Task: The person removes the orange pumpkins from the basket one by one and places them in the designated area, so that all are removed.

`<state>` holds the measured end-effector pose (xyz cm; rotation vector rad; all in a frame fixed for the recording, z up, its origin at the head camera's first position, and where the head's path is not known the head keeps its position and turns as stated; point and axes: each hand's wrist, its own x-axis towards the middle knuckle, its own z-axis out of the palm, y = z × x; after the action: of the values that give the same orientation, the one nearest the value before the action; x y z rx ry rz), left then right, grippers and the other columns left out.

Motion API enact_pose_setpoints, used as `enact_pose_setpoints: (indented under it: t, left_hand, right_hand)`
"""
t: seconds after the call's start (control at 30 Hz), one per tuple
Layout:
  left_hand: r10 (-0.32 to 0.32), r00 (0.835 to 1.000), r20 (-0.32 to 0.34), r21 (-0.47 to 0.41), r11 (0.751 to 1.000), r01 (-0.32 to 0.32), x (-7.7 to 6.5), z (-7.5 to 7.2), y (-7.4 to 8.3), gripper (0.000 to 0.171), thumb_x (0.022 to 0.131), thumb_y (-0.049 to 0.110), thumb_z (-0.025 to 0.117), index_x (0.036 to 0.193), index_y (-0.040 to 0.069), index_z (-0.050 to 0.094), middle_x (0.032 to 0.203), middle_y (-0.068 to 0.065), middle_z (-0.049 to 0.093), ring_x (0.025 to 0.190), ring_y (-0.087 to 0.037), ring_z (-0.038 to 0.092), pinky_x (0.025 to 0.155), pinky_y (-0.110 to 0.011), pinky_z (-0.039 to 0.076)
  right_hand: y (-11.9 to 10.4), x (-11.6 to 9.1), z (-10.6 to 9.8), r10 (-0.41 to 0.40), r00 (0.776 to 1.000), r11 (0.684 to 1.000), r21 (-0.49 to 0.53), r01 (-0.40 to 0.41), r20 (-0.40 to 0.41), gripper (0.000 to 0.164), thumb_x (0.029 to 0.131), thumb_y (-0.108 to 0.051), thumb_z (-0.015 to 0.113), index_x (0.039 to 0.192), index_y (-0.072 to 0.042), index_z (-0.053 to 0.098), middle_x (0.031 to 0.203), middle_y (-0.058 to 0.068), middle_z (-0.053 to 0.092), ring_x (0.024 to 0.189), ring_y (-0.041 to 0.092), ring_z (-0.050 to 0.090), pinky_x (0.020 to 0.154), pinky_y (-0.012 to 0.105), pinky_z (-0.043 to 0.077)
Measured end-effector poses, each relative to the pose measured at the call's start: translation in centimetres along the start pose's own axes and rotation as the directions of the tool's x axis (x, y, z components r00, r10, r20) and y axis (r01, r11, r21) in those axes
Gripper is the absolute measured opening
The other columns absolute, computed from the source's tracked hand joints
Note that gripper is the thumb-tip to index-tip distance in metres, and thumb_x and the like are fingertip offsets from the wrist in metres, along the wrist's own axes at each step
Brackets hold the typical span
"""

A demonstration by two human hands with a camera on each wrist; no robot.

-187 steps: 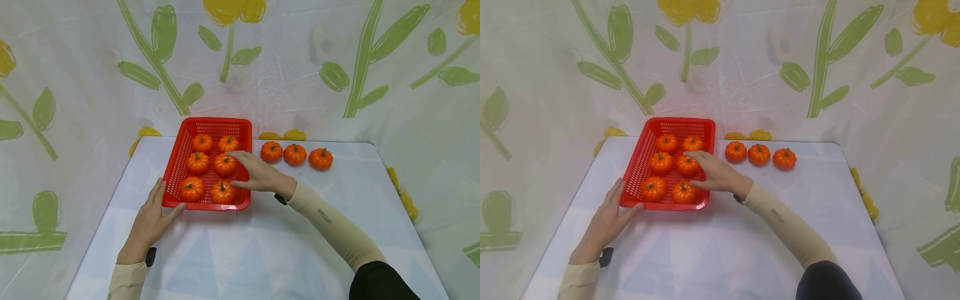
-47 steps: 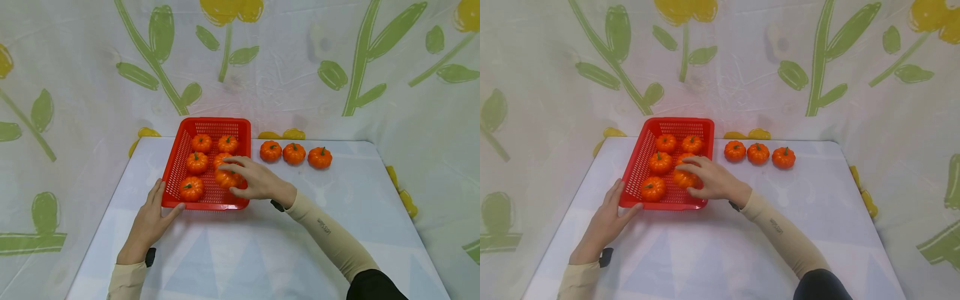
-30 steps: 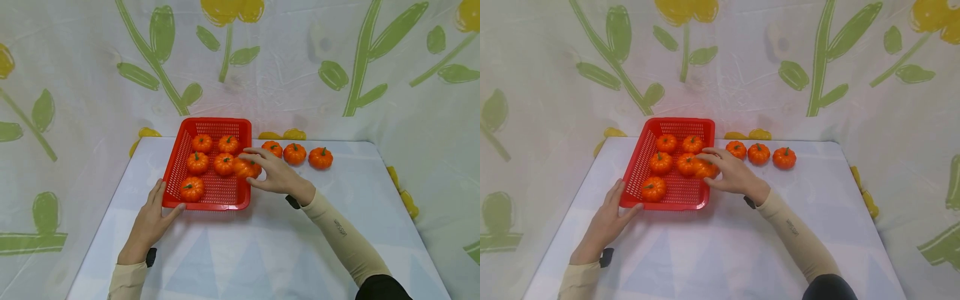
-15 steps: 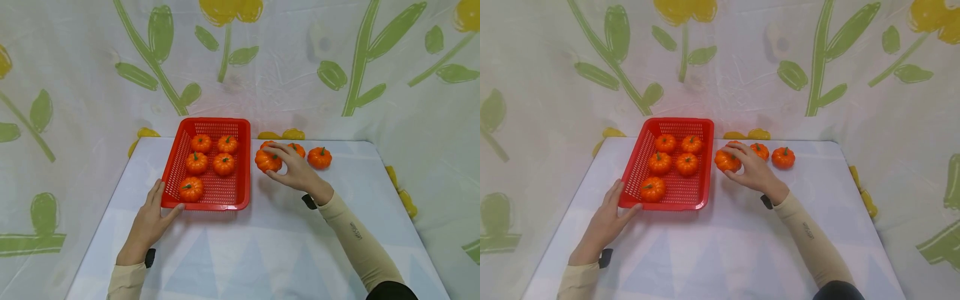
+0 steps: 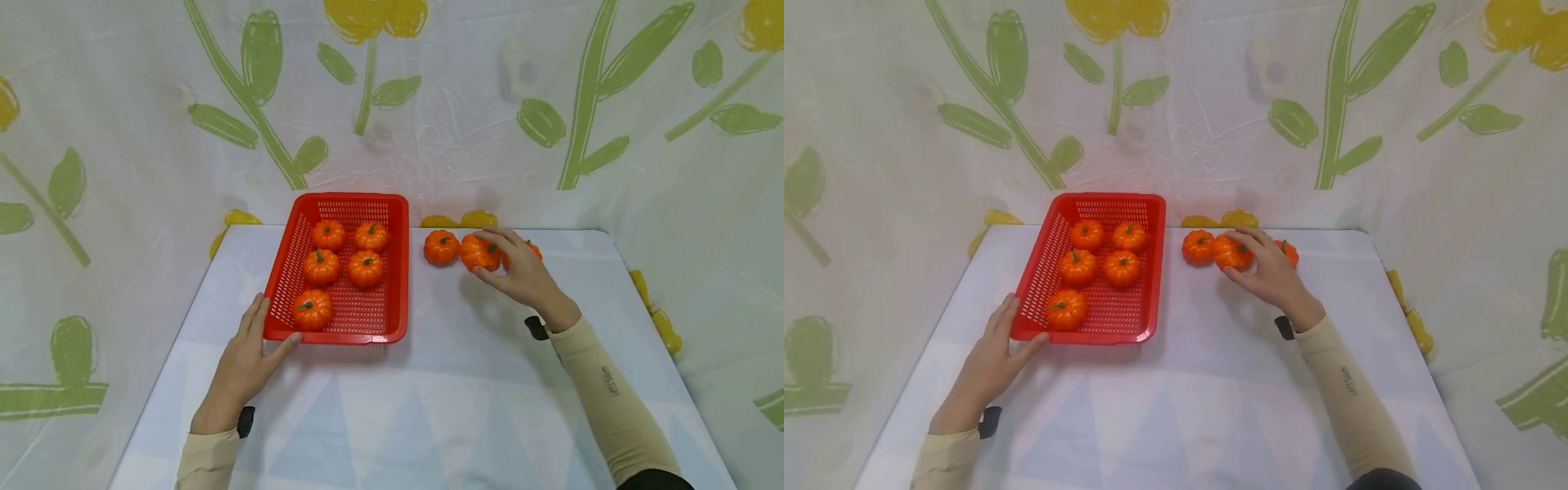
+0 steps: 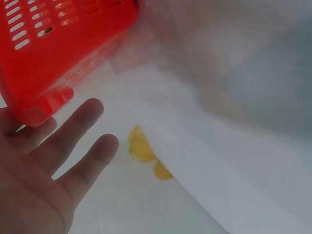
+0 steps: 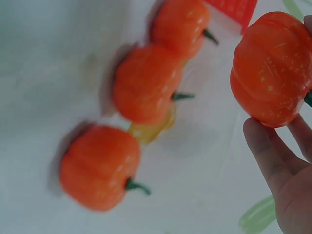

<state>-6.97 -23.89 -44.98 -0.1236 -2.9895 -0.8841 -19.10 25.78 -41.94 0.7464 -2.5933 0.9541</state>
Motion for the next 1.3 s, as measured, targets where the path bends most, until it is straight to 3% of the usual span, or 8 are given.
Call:
enact_pose_setpoints:
  t: [0.2, 0.37, 0.5, 0.63, 0.7, 0.77, 0.9, 1.3]
  left_hand:
    - [-0.004, 1.0, 0.001, 0.003, 1.0, 0.004, -0.1, 0.0, -0.2, 0.103, 0.094, 0.06, 0.063, 0.163, 0.004, 0.011, 0.168, -0.017, 0.011, 0.14, -0.052, 0.035, 0.107, -0.069, 0.035]
    - [0.006, 1.0, -0.009, 0.011, 1.0, -0.006, 0.0, 0.1, -0.3, 0.102, 0.094, 0.059, 0.064, 0.163, 0.003, 0.012, 0.168, -0.017, 0.012, 0.139, -0.052, 0.036, 0.106, -0.069, 0.035]
    - [0.0, 1.0, 0.0, 0.005, 1.0, 0.0, -0.1, 0.2, -0.3, 0.102, 0.094, 0.059, 0.063, 0.163, 0.004, 0.011, 0.168, -0.017, 0.012, 0.139, -0.053, 0.036, 0.106, -0.07, 0.035]
    - [-0.006, 1.0, 0.003, 0.003, 1.0, 0.006, -0.1, 0.1, -0.1, 0.103, 0.094, 0.06, 0.063, 0.163, 0.004, 0.011, 0.168, -0.016, 0.011, 0.14, -0.052, 0.035, 0.106, -0.069, 0.035]
    - [-0.002, 1.0, 0.0, 0.004, 1.0, 0.002, -0.1, 0.1, -0.1, 0.103, 0.094, 0.06, 0.063, 0.163, 0.004, 0.011, 0.168, -0.016, 0.011, 0.141, -0.052, 0.035, 0.107, -0.069, 0.034]
    - [0.0, 1.0, 0.002, 0.001, 1.0, 0.0, -0.1, 0.0, 0.0, 0.102, 0.094, 0.059, 0.063, 0.163, 0.004, 0.011, 0.168, -0.016, 0.011, 0.141, -0.052, 0.034, 0.107, -0.068, 0.034]
    - [-0.003, 1.0, 0.005, -0.002, 1.0, 0.003, 0.0, -0.1, 0.0, 0.102, 0.094, 0.059, 0.063, 0.163, 0.004, 0.011, 0.168, -0.016, 0.011, 0.141, -0.052, 0.034, 0.108, -0.068, 0.034]
    - [0.009, 1.0, -0.01, -0.001, 1.0, -0.009, 0.1, 0.3, -0.3, 0.103, 0.094, 0.059, 0.064, 0.163, 0.003, 0.012, 0.168, -0.017, 0.011, 0.141, -0.052, 0.034, 0.106, -0.069, 0.034]
  right_hand:
    - [1.6, -1.1, -1.2, 0.083, 0.996, 0.995, -0.048, -0.083, -0.014, 0.065, 0.083, -0.02, 0.085, 0.142, -0.013, 0.058, 0.148, 0.012, 0.048, 0.132, 0.036, 0.048, 0.105, 0.059, 0.044]
    - [3.0, -2.1, -2.1, 0.137, 0.987, 0.988, -0.058, -0.142, -0.085, 0.066, 0.082, -0.017, 0.086, 0.142, -0.012, 0.058, 0.148, 0.013, 0.048, 0.131, 0.036, 0.048, 0.102, 0.058, 0.045]
    - [3.9, -2.8, -2.7, 0.158, 0.976, 0.984, -0.056, -0.168, -0.152, 0.066, 0.083, -0.014, 0.085, 0.142, -0.009, 0.057, 0.148, 0.014, 0.048, 0.125, 0.036, 0.051, 0.093, 0.044, 0.048]
    - [4.5, -3.5, -3.3, 0.222, 0.947, 0.968, -0.066, -0.242, -0.231, 0.065, 0.085, -0.015, 0.083, 0.144, -0.009, 0.056, 0.15, 0.015, 0.046, 0.126, 0.036, 0.05, 0.09, 0.033, 0.043]
    - [4.7, -3.9, -3.6, 0.266, 0.926, 0.954, -0.064, -0.292, -0.267, 0.064, 0.086, -0.016, 0.081, 0.145, -0.01, 0.056, 0.151, 0.014, 0.045, 0.13, 0.036, 0.048, 0.096, 0.034, 0.045]
    - [5.0, -4.3, -3.9, 0.299, 0.908, 0.942, -0.059, -0.329, -0.293, 0.063, 0.087, -0.016, 0.081, 0.145, -0.01, 0.056, 0.151, 0.015, 0.045, 0.133, 0.037, 0.046, 0.1, 0.045, 0.046]
    - [5.6, -4.8, -4.2, 0.334, 0.89, 0.928, -0.059, -0.369, -0.312, 0.062, 0.087, -0.016, 0.079, 0.144, -0.009, 0.056, 0.151, 0.018, 0.045, 0.135, 0.04, 0.044, 0.101, 0.06, 0.044]
    - [8.4, -6.1, -4.5, 0.416, 0.85, 0.877, -0.102, -0.469, -0.324, 0.062, 0.088, -0.022, 0.078, 0.144, -0.006, 0.055, 0.148, 0.024, 0.045, 0.133, 0.047, 0.043, 0.108, 0.064, 0.036]
